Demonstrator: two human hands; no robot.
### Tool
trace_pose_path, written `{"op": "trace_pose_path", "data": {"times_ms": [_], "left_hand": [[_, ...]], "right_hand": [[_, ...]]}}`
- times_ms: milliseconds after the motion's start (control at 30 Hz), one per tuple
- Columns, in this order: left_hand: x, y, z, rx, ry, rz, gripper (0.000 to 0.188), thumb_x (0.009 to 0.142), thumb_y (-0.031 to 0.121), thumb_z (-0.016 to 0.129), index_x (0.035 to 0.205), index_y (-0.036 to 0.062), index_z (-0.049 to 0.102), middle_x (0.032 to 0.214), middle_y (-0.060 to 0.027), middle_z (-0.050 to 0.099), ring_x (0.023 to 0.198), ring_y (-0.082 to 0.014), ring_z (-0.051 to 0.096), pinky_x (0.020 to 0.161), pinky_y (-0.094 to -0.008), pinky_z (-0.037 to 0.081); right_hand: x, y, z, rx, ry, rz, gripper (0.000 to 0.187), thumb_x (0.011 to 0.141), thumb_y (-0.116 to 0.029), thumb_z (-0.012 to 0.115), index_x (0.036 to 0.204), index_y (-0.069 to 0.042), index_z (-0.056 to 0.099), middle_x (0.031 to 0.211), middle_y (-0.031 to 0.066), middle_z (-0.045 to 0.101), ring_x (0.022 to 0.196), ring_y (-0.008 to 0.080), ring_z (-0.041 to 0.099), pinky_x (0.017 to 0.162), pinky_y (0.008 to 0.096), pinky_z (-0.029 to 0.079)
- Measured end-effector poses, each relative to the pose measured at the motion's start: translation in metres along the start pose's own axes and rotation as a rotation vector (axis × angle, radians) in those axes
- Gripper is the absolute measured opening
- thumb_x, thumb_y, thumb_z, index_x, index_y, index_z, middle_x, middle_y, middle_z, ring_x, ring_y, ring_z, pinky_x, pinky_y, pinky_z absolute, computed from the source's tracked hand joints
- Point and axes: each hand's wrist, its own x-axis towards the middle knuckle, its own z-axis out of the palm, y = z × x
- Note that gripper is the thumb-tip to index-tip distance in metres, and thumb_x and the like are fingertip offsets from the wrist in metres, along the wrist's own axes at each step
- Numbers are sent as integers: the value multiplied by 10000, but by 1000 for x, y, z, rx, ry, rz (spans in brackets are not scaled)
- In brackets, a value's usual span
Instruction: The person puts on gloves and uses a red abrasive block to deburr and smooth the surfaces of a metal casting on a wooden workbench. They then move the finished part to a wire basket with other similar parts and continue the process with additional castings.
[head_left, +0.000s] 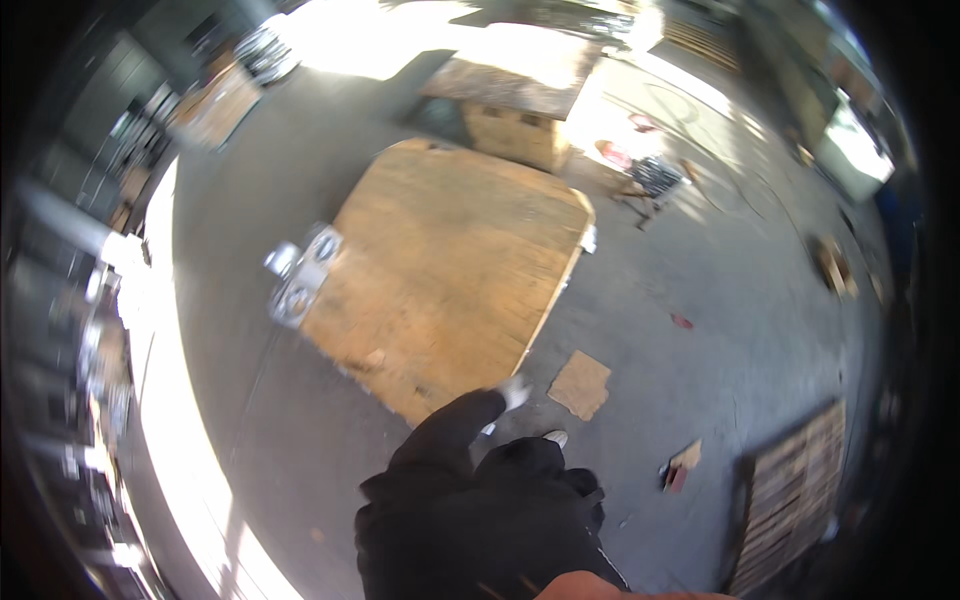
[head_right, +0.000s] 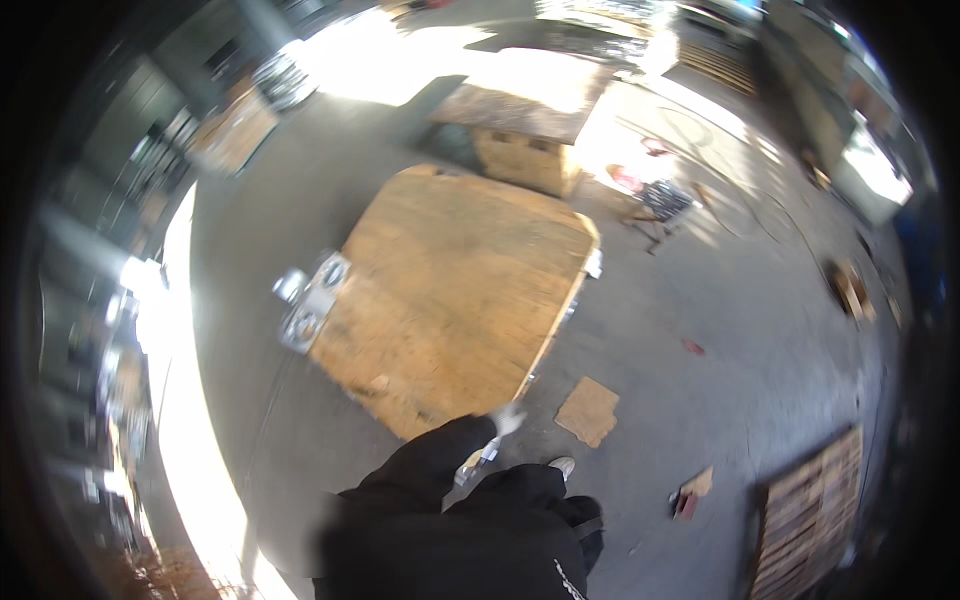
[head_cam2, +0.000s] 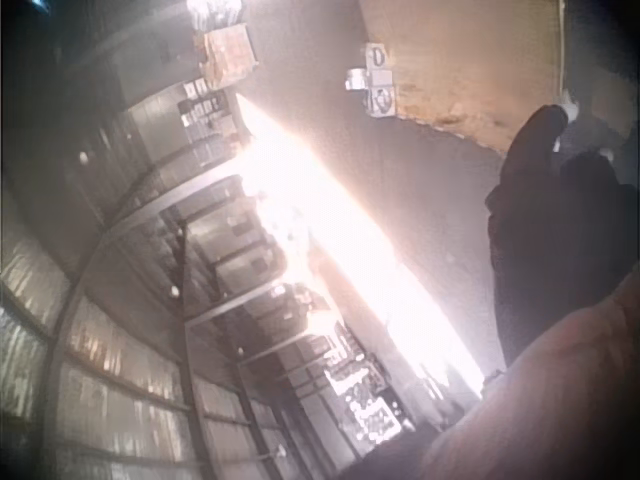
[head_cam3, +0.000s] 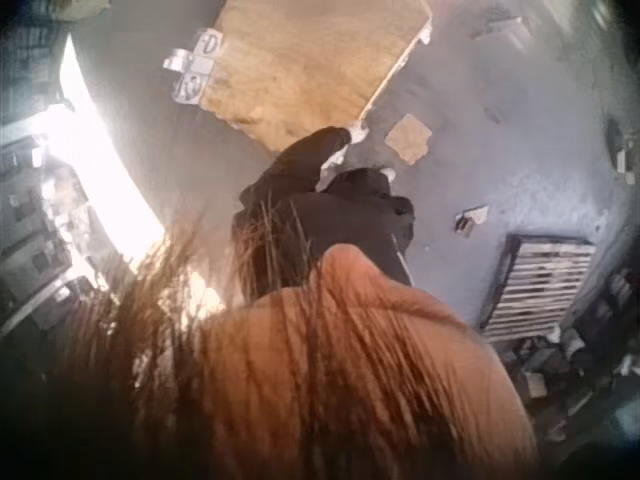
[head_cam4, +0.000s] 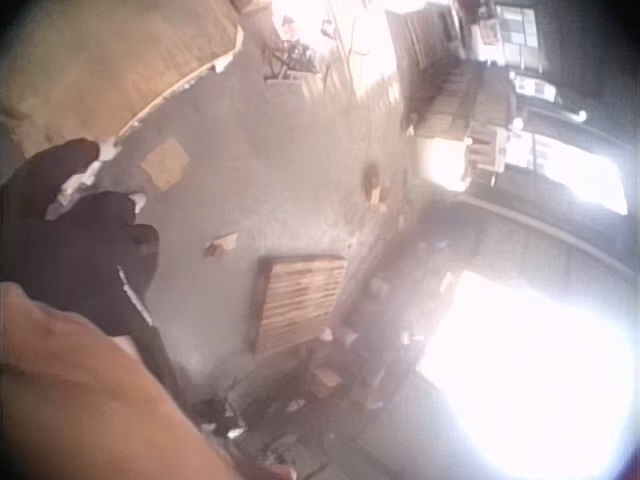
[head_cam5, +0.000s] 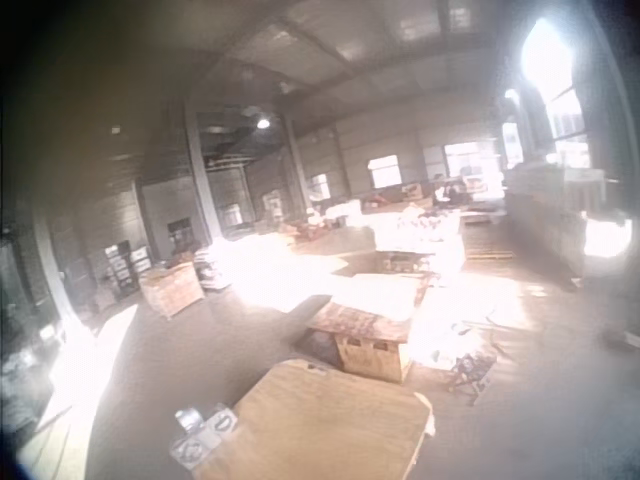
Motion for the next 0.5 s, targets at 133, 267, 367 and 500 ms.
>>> {"op": "trace_pose_path", "data": {"times_ms": [133,267,367,500], "left_hand": [[107,152,-29,-136,178,130,355,959,341,549,1081,16,623,1056,-268,676,1018,-449,640,859,-519,505],[186,228,-24,-177,277,196,335,959,320,566,1145,48,626,1062,-231,691,1014,-419,653,870,-470,518],[225,226,5,-210,239,-7,315,934,323,592,1028,27,643,1033,-246,687,976,-420,661,837,-494,515],[223,207,30,22,210,-308,373,920,337,552,1054,11,673,1047,-249,692,993,-427,664,870,-482,513]], "right_hand": [[73,-129,6,-171,-156,-77,186,806,-195,667,941,-74,711,850,128,712,769,294,699,712,416,573],[165,-234,3,-333,-248,-119,193,808,-252,665,909,-97,721,831,126,714,760,294,697,708,419,568],[249,-306,-19,-471,-286,-150,206,809,-294,664,885,-114,729,817,124,715,754,293,695,705,421,564],[359,-420,-73,-969,-296,-352,231,811,-351,662,854,-137,739,798,122,717,746,293,692,701,424,558]]}}
